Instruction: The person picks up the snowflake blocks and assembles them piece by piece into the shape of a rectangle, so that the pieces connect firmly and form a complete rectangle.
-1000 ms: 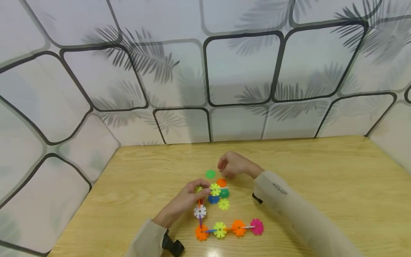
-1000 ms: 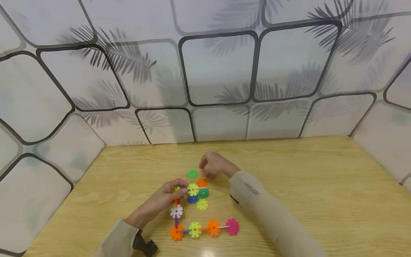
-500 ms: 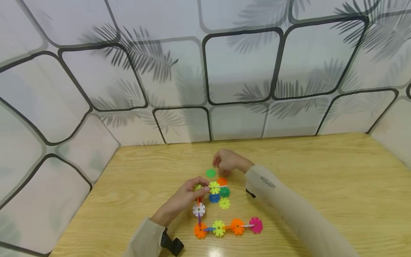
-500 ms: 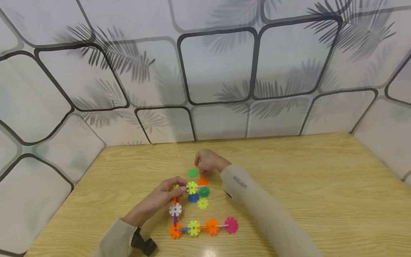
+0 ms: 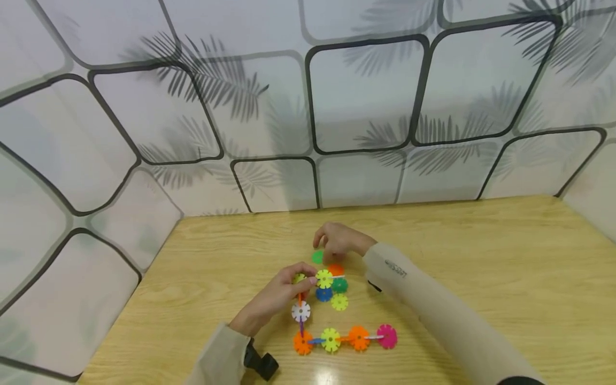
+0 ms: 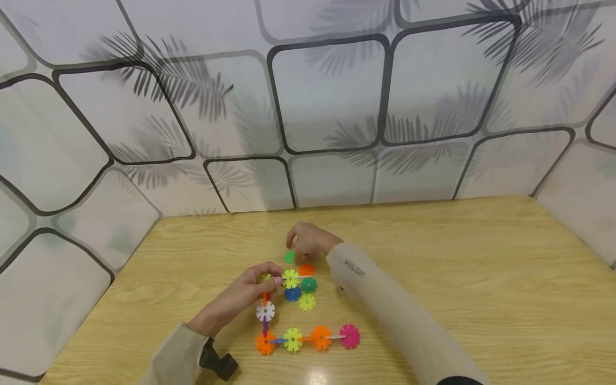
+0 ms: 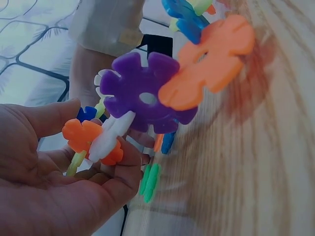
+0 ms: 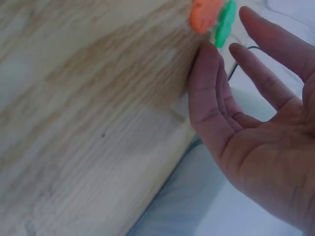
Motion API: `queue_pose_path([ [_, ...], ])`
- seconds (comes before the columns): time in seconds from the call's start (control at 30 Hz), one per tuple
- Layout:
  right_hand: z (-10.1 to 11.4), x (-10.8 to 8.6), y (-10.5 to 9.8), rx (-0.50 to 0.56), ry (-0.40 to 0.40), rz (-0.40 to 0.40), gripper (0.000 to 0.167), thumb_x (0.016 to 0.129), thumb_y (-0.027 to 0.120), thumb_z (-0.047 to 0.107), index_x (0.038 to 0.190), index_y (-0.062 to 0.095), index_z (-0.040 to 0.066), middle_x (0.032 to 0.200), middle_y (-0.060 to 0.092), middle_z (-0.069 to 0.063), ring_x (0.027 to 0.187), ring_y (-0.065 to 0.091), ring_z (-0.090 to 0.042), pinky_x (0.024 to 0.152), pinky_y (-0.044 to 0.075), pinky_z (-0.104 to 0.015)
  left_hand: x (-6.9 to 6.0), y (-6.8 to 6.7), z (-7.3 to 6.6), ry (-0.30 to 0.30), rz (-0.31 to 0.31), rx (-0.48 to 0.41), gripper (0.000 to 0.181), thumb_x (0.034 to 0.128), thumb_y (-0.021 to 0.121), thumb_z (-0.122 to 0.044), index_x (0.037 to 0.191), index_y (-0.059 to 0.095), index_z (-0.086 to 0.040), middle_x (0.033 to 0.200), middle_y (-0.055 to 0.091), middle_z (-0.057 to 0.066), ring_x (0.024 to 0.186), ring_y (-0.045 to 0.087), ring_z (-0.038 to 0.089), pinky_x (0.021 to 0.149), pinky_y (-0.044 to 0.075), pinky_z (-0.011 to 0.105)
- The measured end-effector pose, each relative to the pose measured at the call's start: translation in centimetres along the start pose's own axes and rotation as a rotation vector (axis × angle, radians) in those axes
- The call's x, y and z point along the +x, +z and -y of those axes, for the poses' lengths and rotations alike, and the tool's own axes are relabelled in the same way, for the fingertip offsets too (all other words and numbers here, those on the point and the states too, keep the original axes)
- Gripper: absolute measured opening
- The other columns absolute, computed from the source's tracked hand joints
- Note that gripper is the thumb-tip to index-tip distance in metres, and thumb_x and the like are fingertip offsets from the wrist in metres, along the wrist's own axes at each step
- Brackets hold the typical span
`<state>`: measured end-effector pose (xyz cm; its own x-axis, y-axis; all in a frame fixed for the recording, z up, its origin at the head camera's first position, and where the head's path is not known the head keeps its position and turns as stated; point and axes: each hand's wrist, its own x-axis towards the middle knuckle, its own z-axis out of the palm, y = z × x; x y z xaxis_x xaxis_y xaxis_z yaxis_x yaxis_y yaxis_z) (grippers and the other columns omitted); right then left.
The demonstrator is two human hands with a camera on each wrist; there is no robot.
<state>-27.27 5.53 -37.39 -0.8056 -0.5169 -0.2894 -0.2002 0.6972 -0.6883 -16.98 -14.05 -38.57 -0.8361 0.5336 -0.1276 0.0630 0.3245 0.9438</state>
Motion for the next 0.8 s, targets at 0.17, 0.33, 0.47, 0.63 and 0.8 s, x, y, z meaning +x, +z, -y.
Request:
queue_pose_path([
  [0.17, 0.3, 0.3, 0.3, -0.064, -0.009, -0.002, 0.037, 0.077, 0.074, -0.009, 0.112, 0.073, 0.004, 0.095, 0.065, -0.009, 0.076, 0.054, -0.018, 0.067, 0.048, -0.027, 0.0, 0.0, 0.0, -0.003, 0.001, -0.002, 0.023, 0.1065, 0.052, -0.014, 0.119, 0.058, 0.004, 0.077, 0.052, 0.003, 0.074, 0.047, 0.016, 0.075, 0.037, 0.033],
  [0.33, 0.4, 0.4, 0.6, -0.098, -0.026, -0.024, 0.028, 0.078, 0.073, -0.011, 0.102, 0.073, 0.004, 0.108, 0.066, -0.012, 0.094, 0.057, -0.025, 0.081, 0.052, -0.035, 0.1, 0.1, 0.1, -0.017, -0.017, -0.003, 0.024, 0.1062, 0.052, -0.015, 0.119, 0.059, 0.004, 0.080, 0.052, 0.003, 0.076, 0.048, 0.016, 0.078, 0.038, 0.034],
  [0.47, 0.2, 0.3, 0.5, -0.120, -0.045, -0.049, 0.023, 0.077, 0.072, -0.012, 0.091, 0.067, 0.005, 0.102, 0.064, -0.010, 0.089, 0.056, -0.023, 0.077, 0.051, -0.032, 0.2, 0.3, 0.1, -0.024, -0.030, -0.002, 0.026, 0.1062, 0.053, -0.015, 0.122, 0.059, 0.004, 0.083, 0.053, 0.004, 0.076, 0.048, 0.015, 0.076, 0.039, 0.033],
  [0.63, -0.2, -0.2, 0.1, -0.107, -0.081, -0.089, 0.021, 0.078, 0.071, -0.013, 0.083, 0.061, 0.005, 0.083, 0.059, -0.006, 0.072, 0.051, -0.017, 0.063, 0.045, -0.025, 0.3, 0.4, 0.1, -0.027, -0.032, -0.003, 0.033, 0.1066, 0.053, -0.017, 0.134, 0.059, -0.001, 0.103, 0.061, 0.011, 0.085, 0.052, 0.018, 0.079, 0.042, 0.033],
  [0.8, -0.8, -1.0, -0.7, -0.040, -0.131, -0.113, 0.017, 0.079, 0.069, -0.013, 0.085, 0.065, 0.002, 0.077, 0.060, -0.005, 0.063, 0.052, -0.014, 0.057, 0.046, -0.024, 0.4, 0.5, 0.0, -0.033, -0.027, 0.005, 0.035, 0.1070, 0.052, -0.018, 0.138, 0.059, -0.004, 0.121, 0.059, 0.011, 0.099, 0.051, 0.020, 0.088, 0.042, 0.037],
])
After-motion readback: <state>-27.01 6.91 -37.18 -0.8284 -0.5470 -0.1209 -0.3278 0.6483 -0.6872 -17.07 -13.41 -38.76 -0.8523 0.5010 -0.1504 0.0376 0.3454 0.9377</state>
